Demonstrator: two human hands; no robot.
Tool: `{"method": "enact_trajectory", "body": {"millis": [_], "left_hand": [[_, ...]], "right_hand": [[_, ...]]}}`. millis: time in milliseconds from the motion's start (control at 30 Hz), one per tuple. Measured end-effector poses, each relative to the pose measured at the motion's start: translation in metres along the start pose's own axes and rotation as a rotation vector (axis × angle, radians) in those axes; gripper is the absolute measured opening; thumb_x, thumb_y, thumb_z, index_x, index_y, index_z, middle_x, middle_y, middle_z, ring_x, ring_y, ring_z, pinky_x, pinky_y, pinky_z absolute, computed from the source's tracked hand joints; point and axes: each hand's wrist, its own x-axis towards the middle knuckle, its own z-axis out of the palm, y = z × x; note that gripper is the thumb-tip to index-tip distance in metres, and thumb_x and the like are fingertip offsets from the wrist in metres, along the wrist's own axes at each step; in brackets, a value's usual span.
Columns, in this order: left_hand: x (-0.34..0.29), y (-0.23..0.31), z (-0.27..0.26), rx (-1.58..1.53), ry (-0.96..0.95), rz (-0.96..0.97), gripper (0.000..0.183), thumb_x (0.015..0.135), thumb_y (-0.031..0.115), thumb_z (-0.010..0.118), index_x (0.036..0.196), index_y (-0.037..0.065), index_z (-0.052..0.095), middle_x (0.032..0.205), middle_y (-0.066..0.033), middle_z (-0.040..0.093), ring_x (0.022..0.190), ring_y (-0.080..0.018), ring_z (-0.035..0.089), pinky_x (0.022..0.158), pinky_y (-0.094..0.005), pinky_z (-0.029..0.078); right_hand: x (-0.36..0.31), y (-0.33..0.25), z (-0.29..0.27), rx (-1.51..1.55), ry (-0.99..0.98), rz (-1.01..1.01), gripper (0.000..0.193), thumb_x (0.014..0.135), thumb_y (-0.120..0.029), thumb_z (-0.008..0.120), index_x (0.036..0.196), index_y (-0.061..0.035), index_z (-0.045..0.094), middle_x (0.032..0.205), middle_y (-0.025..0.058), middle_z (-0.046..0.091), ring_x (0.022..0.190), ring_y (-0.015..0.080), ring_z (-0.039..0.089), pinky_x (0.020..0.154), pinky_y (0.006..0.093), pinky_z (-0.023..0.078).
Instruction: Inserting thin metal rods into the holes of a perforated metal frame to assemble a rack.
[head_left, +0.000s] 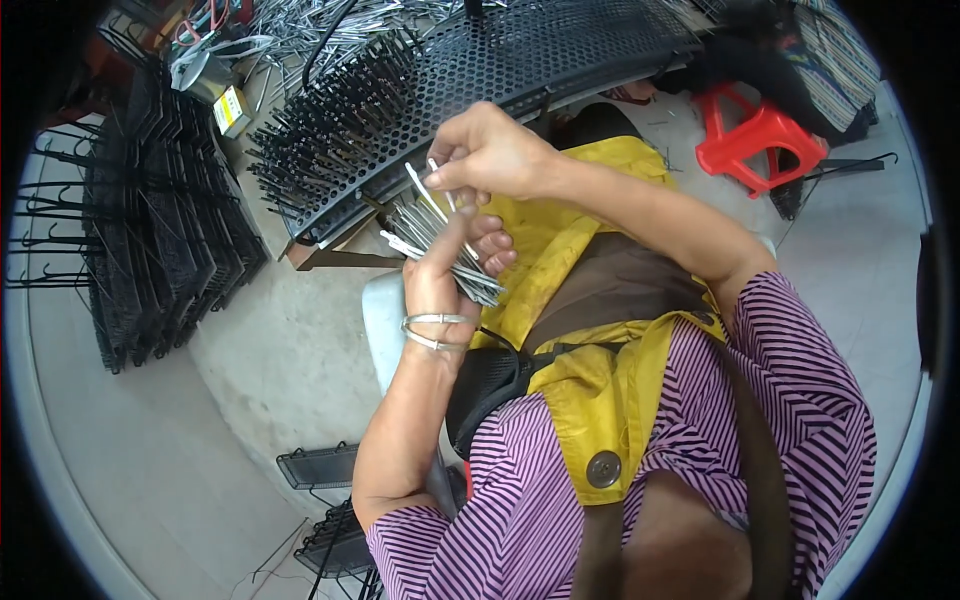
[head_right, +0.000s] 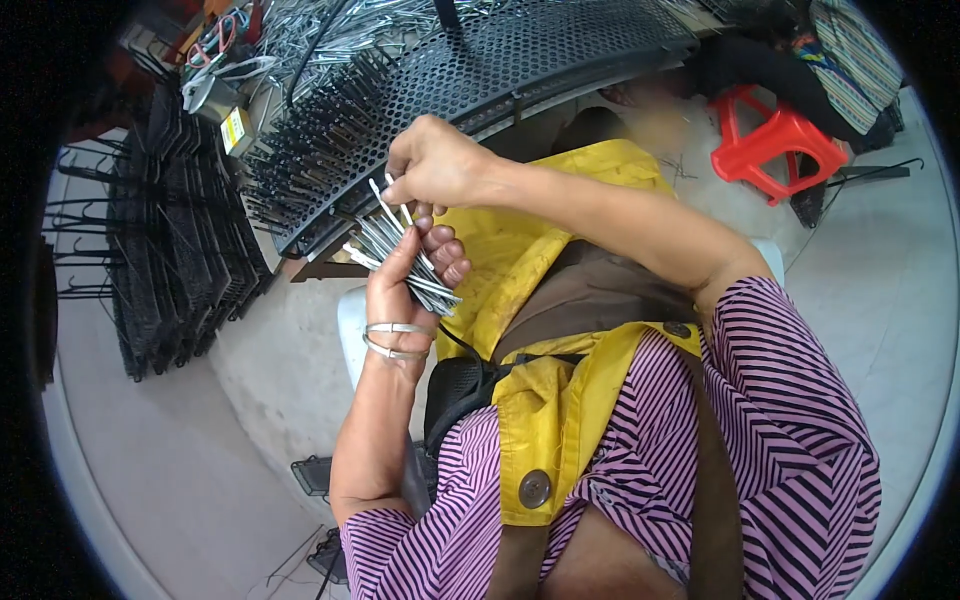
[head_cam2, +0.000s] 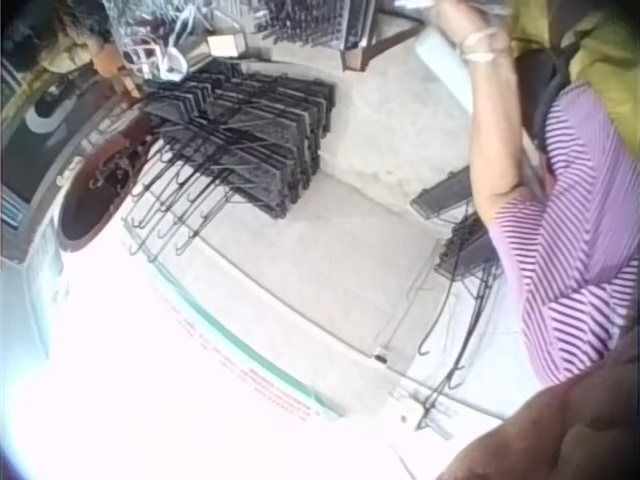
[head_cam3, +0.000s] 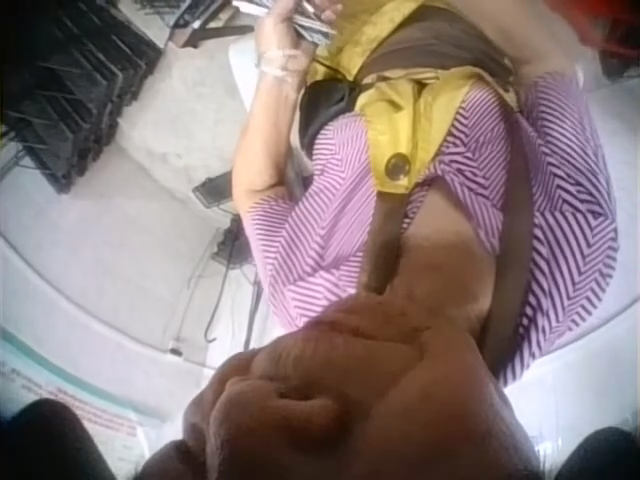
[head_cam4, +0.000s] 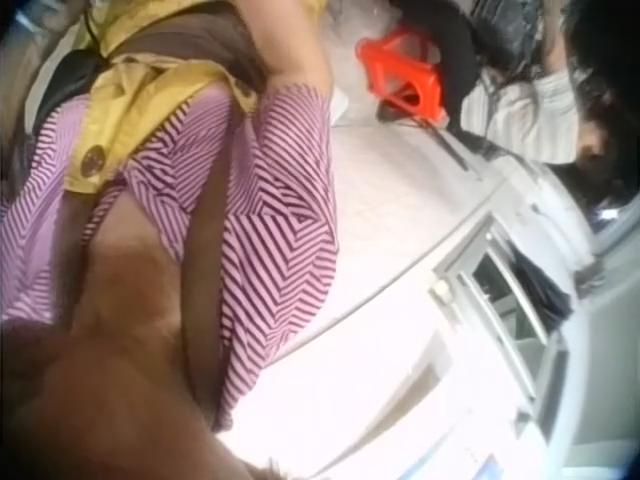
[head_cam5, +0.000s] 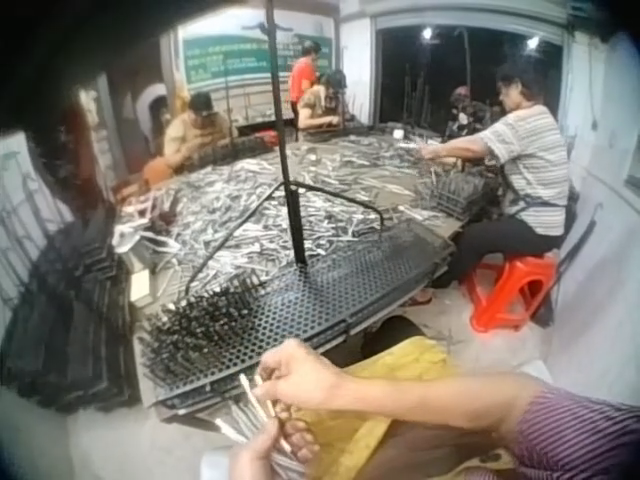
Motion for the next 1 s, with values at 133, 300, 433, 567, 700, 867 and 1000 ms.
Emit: {"method": "enact_trajectory", "body": {"millis": [133,300,433,567,700,867,1000], "left_hand": [[0.003,-0.003,-0.002,0.039,0.011,0.014,0.027,0.081,0.015,0.053,0.099,-0.004,0.049,0.085,-0.0156,0.056,0.071,-0.0229,0.058,0.061,-0.0318,0.05],[0.006,-0.002,-0.009,0.001,0.136,0.0,0.026,0.079,0.013,0.055,0.097,-0.004,0.048,0.089,-0.0175,0.056,0.075,-0.0244,0.058,0.063,-0.0339,0.051],[0.005,-0.004,-0.006,-0.014,0.119,-0.026,0.024,0.078,0.011,0.056,0.095,-0.004,0.048,0.087,-0.0173,0.056,0.074,-0.0243,0.058,0.063,-0.0338,0.051],[0.004,-0.003,-0.006,-0.007,0.109,-0.04,0.023,0.078,0.011,0.056,0.094,-0.004,0.048,0.086,-0.0169,0.057,0.073,-0.0241,0.058,0.062,-0.0334,0.051],[0.002,-0.002,-0.003,-0.004,0.109,-0.048,0.023,0.078,0.011,0.055,0.094,-0.004,0.048,0.085,-0.0168,0.056,0.071,-0.0233,0.057,0.062,-0.0327,0.051],[0.002,-0.001,-0.002,-0.008,0.101,-0.049,0.025,0.079,0.012,0.055,0.095,-0.005,0.048,0.085,-0.0168,0.056,0.071,-0.023,0.057,0.061,-0.0322,0.05],[0.003,0.001,-0.001,0.002,0.099,-0.043,0.026,0.079,0.012,0.054,0.097,-0.005,0.048,0.086,-0.0169,0.056,0.07,-0.0227,0.056,0.06,-0.0321,0.05]], "right_hand": [[0.0,0.003,-0.006,0.286,0.043,0.068,0.007,0.073,-0.004,0.061,0.074,0.0021,0.057,0.058,0.0076,0.058,0.047,0.0096,0.055,0.038,0.0186,0.042],[0.021,-0.006,-0.022,0.184,0.449,-0.314,0.006,0.078,-0.007,0.057,0.076,-0.0004,0.056,0.062,0.0058,0.06,0.051,0.0072,0.056,0.043,0.0162,0.044],[0.045,-0.005,-0.017,0.001,0.659,-0.563,0.007,0.07,-0.005,0.062,0.07,-0.0001,0.056,0.058,0.006,0.058,0.049,0.0087,0.056,0.045,0.022,0.044],[0.059,0.005,-0.008,-0.29,0.657,-0.681,0.009,0.075,-0.008,0.061,0.079,-0.0005,0.057,0.063,0.0059,0.06,0.053,0.0068,0.056,0.046,0.0186,0.045],[0.063,0.007,0.001,-0.571,0.625,-0.837,0.015,0.07,-0.009,0.063,0.082,-0.0011,0.058,0.068,0.0092,0.061,0.057,0.0195,0.06,0.051,0.0249,0.047],[0.065,0.004,0.01,-0.986,0.35,-0.752,0.012,0.073,-0.014,0.058,0.067,-0.004,0.054,0.058,0.0102,0.053,0.056,0.0264,0.056,0.051,0.0333,0.045],[0.042,0.0,0.012,-0.813,0.404,-0.679,0.013,0.072,-0.014,0.06,0.071,-0.0012,0.056,0.056,0.0131,0.054,0.053,0.0261,0.057,0.048,0.0352,0.044]]}}
